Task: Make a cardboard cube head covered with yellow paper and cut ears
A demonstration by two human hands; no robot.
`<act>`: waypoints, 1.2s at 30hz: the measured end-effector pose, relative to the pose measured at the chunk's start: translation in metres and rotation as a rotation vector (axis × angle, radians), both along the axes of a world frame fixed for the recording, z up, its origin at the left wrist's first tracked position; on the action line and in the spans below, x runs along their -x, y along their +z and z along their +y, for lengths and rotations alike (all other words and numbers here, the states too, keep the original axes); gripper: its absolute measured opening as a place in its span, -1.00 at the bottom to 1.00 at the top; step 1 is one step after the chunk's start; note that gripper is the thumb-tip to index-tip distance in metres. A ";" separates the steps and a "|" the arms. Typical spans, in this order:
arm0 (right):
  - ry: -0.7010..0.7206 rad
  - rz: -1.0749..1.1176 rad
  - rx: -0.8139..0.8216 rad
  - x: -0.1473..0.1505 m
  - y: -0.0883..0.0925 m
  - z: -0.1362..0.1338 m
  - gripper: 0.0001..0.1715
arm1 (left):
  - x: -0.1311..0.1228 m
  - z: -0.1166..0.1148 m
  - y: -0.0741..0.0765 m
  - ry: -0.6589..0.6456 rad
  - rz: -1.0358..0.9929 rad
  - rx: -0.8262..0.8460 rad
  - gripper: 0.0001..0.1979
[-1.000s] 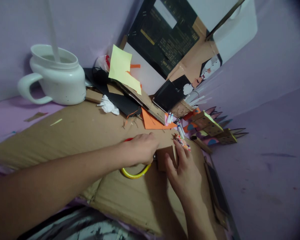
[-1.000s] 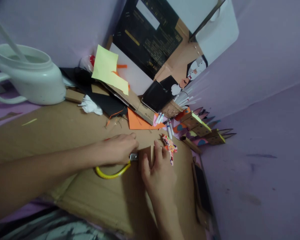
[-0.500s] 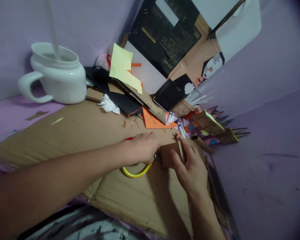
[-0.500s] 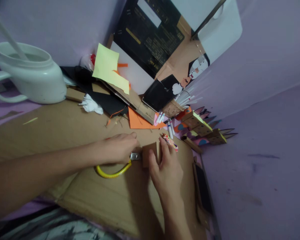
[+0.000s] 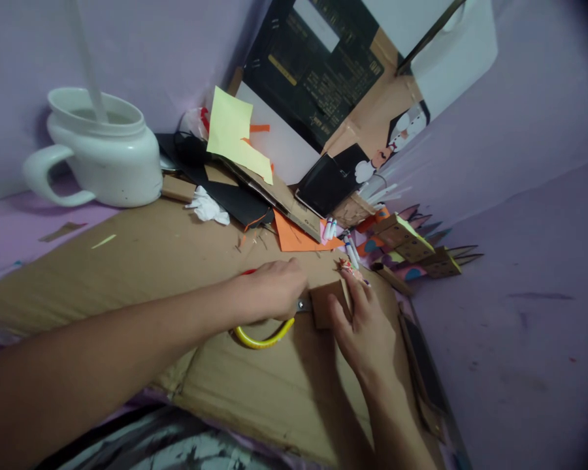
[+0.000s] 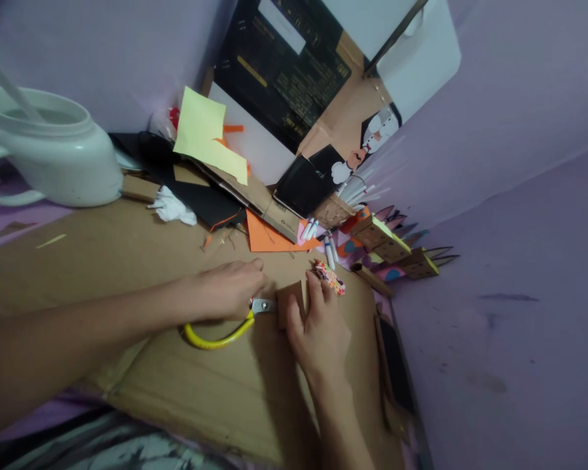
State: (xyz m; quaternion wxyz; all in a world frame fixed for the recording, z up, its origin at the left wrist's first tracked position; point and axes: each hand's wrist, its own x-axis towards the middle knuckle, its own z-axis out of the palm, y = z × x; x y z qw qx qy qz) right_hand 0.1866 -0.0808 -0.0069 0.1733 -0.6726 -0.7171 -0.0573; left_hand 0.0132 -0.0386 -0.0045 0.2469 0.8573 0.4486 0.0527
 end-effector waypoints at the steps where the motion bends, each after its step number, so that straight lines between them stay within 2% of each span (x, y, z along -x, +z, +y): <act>1: -0.002 -0.016 0.025 0.001 0.000 -0.001 -0.47 | 0.000 0.000 0.000 -0.002 0.004 -0.004 -0.79; 8: -0.108 -0.016 0.005 -0.004 0.007 0.004 -0.47 | 0.002 -0.001 0.002 -0.026 0.012 -0.034 -0.78; 12: -0.090 -0.034 0.097 -0.005 0.004 0.007 -0.47 | 0.002 -0.001 0.000 -0.037 0.012 -0.045 -0.77; 17: -0.093 0.042 0.021 0.002 0.005 0.005 -0.46 | 0.000 0.001 -0.002 -0.021 0.025 -0.034 -0.79; 20: -0.077 0.023 0.097 0.011 0.005 0.004 -0.47 | 0.000 0.001 -0.003 -0.017 0.029 -0.026 -0.78; 22: -0.059 0.092 0.116 0.012 0.005 0.004 -0.47 | 0.001 0.001 -0.003 -0.014 0.037 -0.023 -0.78; 24: -0.035 0.294 0.056 0.007 0.007 0.007 -0.45 | 0.002 0.000 -0.004 -0.006 0.024 -0.047 -0.78; 26: -0.028 0.619 0.019 -0.001 0.011 0.011 -0.41 | 0.004 0.000 -0.005 -0.004 -0.007 -0.107 -0.79; 29: -0.006 1.210 0.138 -0.014 0.016 0.018 -0.42 | 0.008 0.003 -0.007 -0.003 -0.025 -0.200 -0.84; 31: 0.046 1.527 0.248 -0.018 0.015 0.022 -0.50 | 0.010 0.006 -0.005 0.029 -0.022 -0.204 -0.86; 34: 0.055 1.798 0.400 -0.020 0.008 0.023 -0.59 | 0.011 0.011 0.000 0.145 -0.141 -0.106 -0.84; 36: 0.058 1.902 0.463 -0.018 0.002 0.020 -0.60 | 0.010 0.011 0.005 0.205 -0.345 -0.010 -0.78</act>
